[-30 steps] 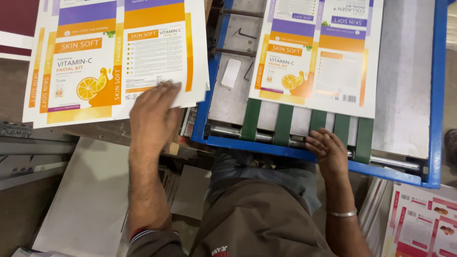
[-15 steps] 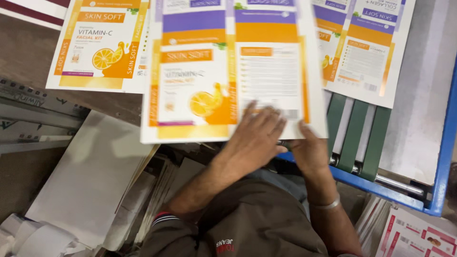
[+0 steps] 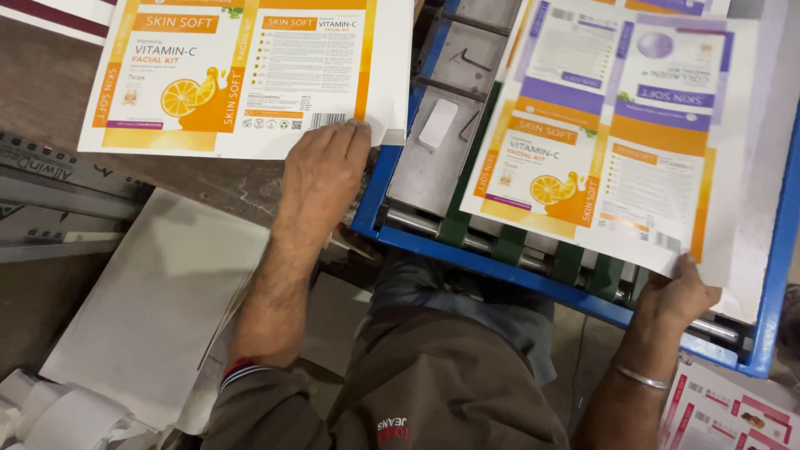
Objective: The person takes large printed sheets of cosmetic packaging labels from a stack and feeds them one at a time onto the belt conveyor of a printing machine, guiding each sheet with both hands so it passes under the machine rollers, then reaches for the next sheet from the pile.
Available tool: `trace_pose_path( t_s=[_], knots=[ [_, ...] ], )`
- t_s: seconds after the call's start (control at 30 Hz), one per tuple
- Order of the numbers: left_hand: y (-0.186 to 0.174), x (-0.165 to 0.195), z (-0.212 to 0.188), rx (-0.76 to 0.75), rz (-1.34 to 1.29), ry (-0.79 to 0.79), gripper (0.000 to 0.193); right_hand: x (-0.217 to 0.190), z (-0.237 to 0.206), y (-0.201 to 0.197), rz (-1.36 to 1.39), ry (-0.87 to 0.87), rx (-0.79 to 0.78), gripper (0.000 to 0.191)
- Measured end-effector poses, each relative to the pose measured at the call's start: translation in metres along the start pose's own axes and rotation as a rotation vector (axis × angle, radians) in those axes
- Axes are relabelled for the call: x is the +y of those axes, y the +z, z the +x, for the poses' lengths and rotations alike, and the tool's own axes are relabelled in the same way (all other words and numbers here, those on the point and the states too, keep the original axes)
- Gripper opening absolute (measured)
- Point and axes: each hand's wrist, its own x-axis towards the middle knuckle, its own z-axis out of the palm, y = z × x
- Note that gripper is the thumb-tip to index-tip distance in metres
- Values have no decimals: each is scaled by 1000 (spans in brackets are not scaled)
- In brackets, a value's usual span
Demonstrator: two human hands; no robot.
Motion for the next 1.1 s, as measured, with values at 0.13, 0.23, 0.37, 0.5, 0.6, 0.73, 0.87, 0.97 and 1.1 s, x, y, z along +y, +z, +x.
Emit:
trace_pose_path(
  t_s=[0.13,0.23,0.37,0.5,0.6,0.73,0.87,0.97,1.1],
  knots=[
    [14,15,0,33,-83,-6,18,5,1,-18,-51,-58,1,43],
    [19,25,-6,-11,-162,-33,24,11,-11,-45,-87,-101,-53,46],
    [5,15,-6,-27,-265,-91,40,20,-31,-78,-228,-45,17,41],
    [-20,-13,5,52,-157,-248,43,13,-67,-67,-143,-25,4,43],
    [-13,-2,14,-58,-209,-200,54,10,-77,-62,-139,-40,-32,41],
    [8,15,16,17,-123,-134,56,7,-53,-54,-157,-17,15,40],
    [16,16,9,63,-59,-139,42,10,-25,-32,-181,-52,-8,33],
    [11,13,0,60,-84,-155,33,16,-20,-4,-16,-150,-80,37],
    [6,15,-8,30,-116,-161,35,17,-20,25,-31,36,15,36]
  ],
)
